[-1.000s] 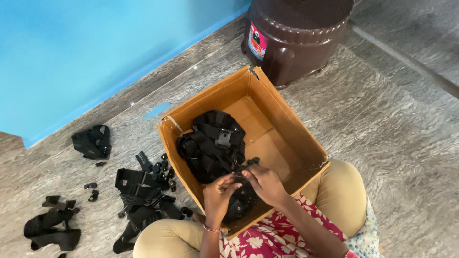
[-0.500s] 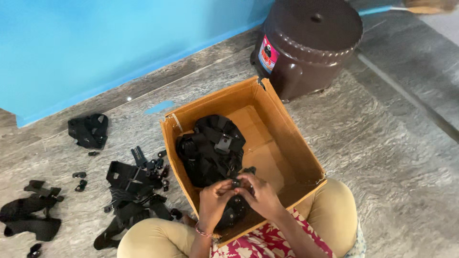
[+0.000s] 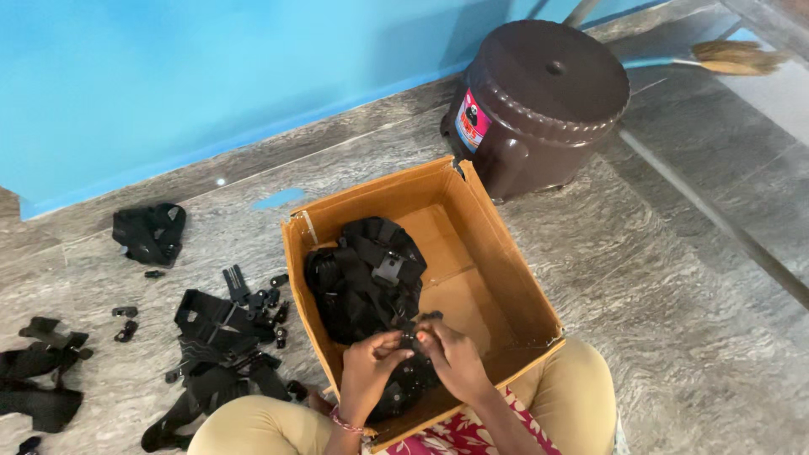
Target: The person sits on the floor and assembles small black plastic camera mounts by hand. They pick up individual components from a cardboard box and the floor, connect them together, and place the assembled units back into the box.
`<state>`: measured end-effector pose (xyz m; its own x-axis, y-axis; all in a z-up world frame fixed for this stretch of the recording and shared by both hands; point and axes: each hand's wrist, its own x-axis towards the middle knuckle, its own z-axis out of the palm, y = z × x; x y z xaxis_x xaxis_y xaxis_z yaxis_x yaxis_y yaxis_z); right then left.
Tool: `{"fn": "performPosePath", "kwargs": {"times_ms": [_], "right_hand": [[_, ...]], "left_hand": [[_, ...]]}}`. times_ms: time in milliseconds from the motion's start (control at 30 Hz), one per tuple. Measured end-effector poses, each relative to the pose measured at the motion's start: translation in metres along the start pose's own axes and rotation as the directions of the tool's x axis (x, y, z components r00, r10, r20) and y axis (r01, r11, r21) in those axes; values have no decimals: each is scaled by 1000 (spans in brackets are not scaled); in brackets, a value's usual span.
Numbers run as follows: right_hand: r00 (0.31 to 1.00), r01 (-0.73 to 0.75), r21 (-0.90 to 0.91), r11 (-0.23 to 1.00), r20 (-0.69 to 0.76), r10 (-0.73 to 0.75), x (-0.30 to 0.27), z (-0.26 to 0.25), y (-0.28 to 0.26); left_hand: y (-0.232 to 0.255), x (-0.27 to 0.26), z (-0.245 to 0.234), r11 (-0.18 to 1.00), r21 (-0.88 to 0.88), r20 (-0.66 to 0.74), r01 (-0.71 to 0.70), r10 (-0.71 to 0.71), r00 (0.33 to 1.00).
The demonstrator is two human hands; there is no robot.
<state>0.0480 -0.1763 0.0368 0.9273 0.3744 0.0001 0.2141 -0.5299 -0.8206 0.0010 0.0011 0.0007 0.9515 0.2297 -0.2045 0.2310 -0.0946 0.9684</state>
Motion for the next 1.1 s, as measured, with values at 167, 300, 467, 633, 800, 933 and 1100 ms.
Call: {"fn": "performPosePath", "kwargs": {"times_ms": [167,300,467,633,800,933,1100], "right_hand": [[995,99,-4,995,25,-99,0,4,7],[997,-76,17,997,-7,76,3,3,15],[964,267,83,960,-2,-267,1,5,14],[999,-47,-96,994,17,49,3,5,16],[974,226,34,974,27,-227,1,4,12],[997,82,-51,995,3,-82,2,3,10],[986,98,38,994,129,-102,2,-4,-6]], "left_hand": [[0,-1,0,1000,-28,2,-8,8,1000],[4,-1,1,999,0,-9,33,-33,999],[4,-2,1,999,-42,15,19,-18,1000],[6,-2,-1,999,40,4,13,-13,1000],[9,-2,0,999,39,22,32,-32,999],[8,-3,0,999,41,-5,17,-17,1000],[7,-2,0,1000,1,16,-16,16,1000]]}}
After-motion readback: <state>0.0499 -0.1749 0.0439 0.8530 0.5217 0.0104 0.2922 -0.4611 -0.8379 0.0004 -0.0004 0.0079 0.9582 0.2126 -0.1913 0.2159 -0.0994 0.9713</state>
